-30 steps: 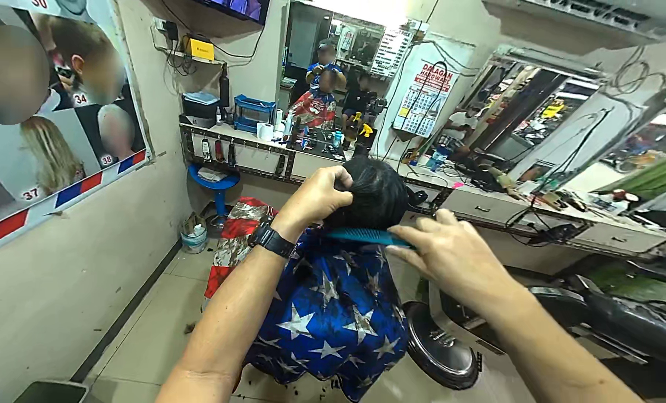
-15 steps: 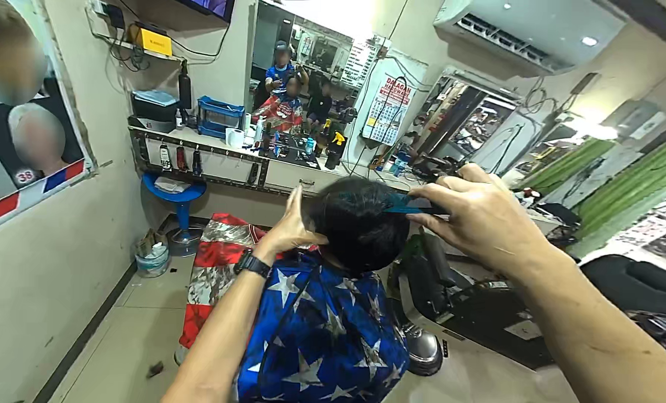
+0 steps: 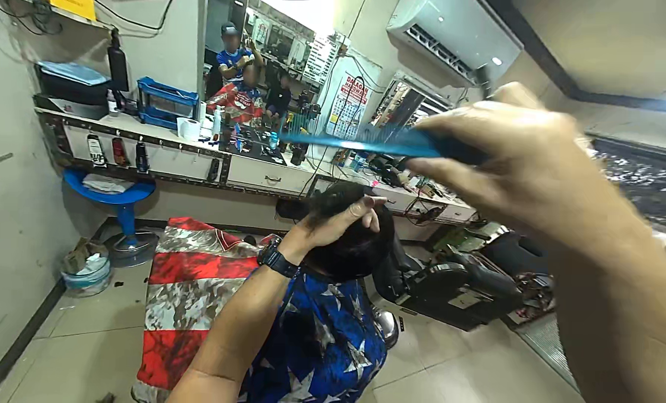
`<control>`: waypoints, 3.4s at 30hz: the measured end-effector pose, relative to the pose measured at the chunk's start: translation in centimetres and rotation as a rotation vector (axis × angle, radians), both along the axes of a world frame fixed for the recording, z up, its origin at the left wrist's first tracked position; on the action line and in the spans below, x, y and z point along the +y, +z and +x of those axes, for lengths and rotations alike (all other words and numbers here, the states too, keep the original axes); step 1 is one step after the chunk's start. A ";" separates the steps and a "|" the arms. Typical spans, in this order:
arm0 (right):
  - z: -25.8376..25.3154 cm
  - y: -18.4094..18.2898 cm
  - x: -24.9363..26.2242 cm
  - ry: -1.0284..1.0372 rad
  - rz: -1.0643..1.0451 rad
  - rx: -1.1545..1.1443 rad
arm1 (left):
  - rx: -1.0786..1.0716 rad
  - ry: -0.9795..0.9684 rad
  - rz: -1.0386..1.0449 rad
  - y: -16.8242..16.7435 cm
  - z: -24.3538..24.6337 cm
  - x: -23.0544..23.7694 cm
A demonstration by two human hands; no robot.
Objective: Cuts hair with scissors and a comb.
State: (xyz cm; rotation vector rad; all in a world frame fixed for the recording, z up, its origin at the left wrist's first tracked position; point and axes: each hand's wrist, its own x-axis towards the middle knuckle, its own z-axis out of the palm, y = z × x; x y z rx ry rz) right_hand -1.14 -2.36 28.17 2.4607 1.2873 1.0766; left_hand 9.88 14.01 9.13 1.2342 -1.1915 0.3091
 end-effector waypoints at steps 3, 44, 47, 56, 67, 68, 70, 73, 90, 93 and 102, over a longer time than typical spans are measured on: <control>-1.5 -0.1 -2.8 -0.007 -0.074 0.223 | -0.066 0.012 -0.073 -0.7 0.8 0.9; 6.7 -3.9 -5.4 -0.001 -0.177 0.060 | -0.115 0.341 -0.041 -1.5 -2.8 5.5; 6.0 -3.4 -5.1 -0.015 -0.191 0.028 | 0.192 0.406 -0.079 -6.0 -0.9 7.8; 4.5 -2.6 -4.2 -0.049 -0.233 -0.008 | 0.017 0.197 -0.046 -3.3 -2.2 1.0; 0.8 0.8 -0.2 -0.253 -0.297 0.032 | -0.029 0.070 -0.491 0.0 -3.2 -0.2; 0.6 1.3 0.2 -0.264 -0.304 0.042 | -0.033 0.071 -0.501 0.1 -3.3 0.1; 0.2 2.1 0.9 -0.283 -0.315 0.058 | -0.042 0.071 -0.522 0.3 -3.6 0.5; 0.0 2.8 1.8 -0.304 -0.322 0.094 | -0.033 0.063 -0.533 0.5 -4.0 1.0; -0.9 2.9 3.0 -0.256 -0.347 0.045 | -0.025 -0.026 -0.567 0.3 -5.1 2.3; -1.2 2.9 3.2 -0.256 -0.344 0.044 | -0.034 -0.010 -0.565 0.3 -5.3 2.6; -3.5 2.7 3.5 -0.103 -0.010 -0.057 | -0.032 -0.079 -0.591 0.1 -5.6 2.6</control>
